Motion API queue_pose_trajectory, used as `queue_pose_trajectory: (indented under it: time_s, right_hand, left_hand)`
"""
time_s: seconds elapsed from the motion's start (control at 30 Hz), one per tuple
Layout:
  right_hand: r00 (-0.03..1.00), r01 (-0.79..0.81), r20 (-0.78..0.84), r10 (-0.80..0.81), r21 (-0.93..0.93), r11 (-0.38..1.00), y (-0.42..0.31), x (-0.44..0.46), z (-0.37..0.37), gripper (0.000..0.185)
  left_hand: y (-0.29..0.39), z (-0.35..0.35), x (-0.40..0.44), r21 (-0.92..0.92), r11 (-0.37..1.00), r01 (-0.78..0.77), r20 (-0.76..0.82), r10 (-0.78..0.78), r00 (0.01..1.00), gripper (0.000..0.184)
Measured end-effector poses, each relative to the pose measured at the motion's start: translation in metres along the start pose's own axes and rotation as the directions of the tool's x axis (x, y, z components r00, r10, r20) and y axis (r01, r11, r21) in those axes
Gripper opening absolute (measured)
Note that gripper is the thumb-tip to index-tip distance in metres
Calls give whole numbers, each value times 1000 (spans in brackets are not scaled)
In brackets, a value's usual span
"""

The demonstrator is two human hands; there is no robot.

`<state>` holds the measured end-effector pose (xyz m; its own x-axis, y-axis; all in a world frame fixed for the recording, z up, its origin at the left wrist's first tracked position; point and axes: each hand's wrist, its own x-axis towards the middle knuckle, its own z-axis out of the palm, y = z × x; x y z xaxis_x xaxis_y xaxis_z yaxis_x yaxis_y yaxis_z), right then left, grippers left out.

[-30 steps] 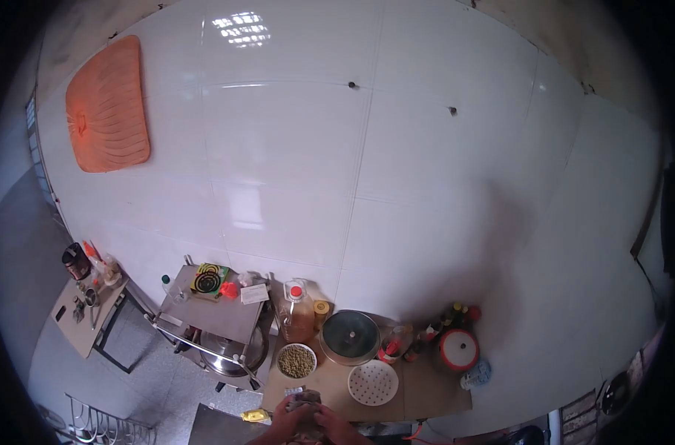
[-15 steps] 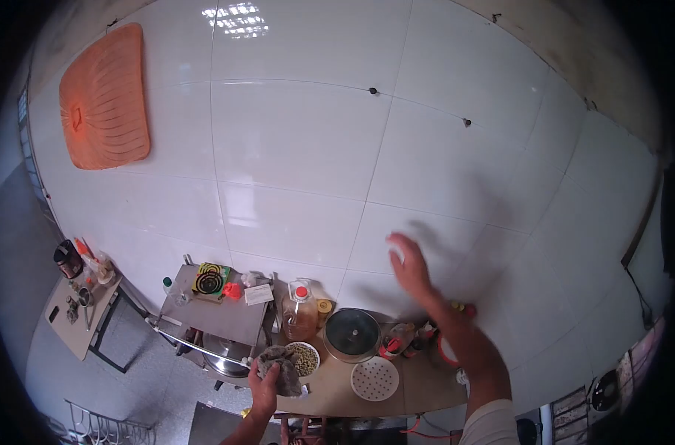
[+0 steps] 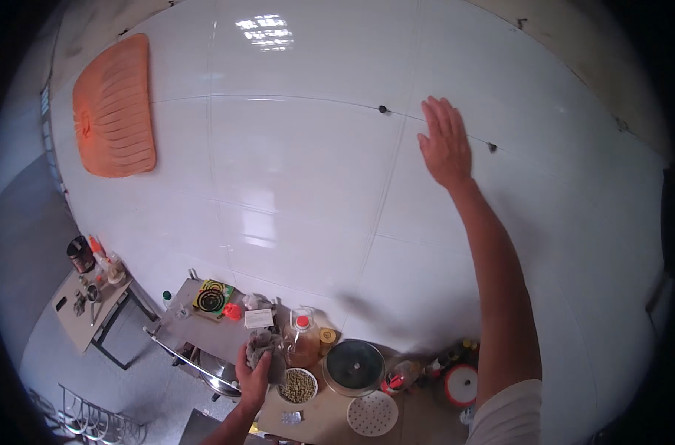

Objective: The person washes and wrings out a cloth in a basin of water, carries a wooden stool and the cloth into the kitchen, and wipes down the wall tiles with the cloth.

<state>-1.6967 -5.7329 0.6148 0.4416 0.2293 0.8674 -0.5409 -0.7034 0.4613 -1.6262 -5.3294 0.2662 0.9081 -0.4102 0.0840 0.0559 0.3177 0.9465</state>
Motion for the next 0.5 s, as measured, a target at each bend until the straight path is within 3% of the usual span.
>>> queue_pose_trajectory:
  time_s: [0.1, 0.17, 0.2, 0.27, 0.3, 0.4, 0.5]
  right_hand:
    - [997, 50, -58, -52, -37, 998, 11, 4, 17, 66]
    - [996, 52, -74, -55, -50, 997, 20, 8, 29, 66]
    - [997, 41, -62, -46, -80, 996, 19, -1, 32, 67]
    - [997, 43, -66, -46, -50, 998, 17, -4, 31, 67]
    - [993, 48, -104, -55, -62, 997, 17, -1, 30, 67]
    - [994, 46, -95, -55, -95, 994, 19, -2, 32, 66]
    - [994, 53, -94, -64, -111, 992, 19, -2, 35, 66]
  left_hand:
    - [-11, 27, 30, -21, 988, -153, -21, 153, 988, 44]
    - [-9, 44, 48, 71, 955, -288, -21, 290, 957, 46]
    - [-23, 45, 62, 43, 963, -266, -41, 268, 963, 47]
    - [-15, 56, 86, 236, 913, -333, -65, 357, 932, 46]
    - [-20, 62, 104, 198, 902, -383, -111, 409, 906, 47]
    - [-21, 69, 167, 487, 710, -509, -90, 620, 779, 51]
    - [-2, 91, 232, 521, 600, -608, -92, 747, 658, 54]
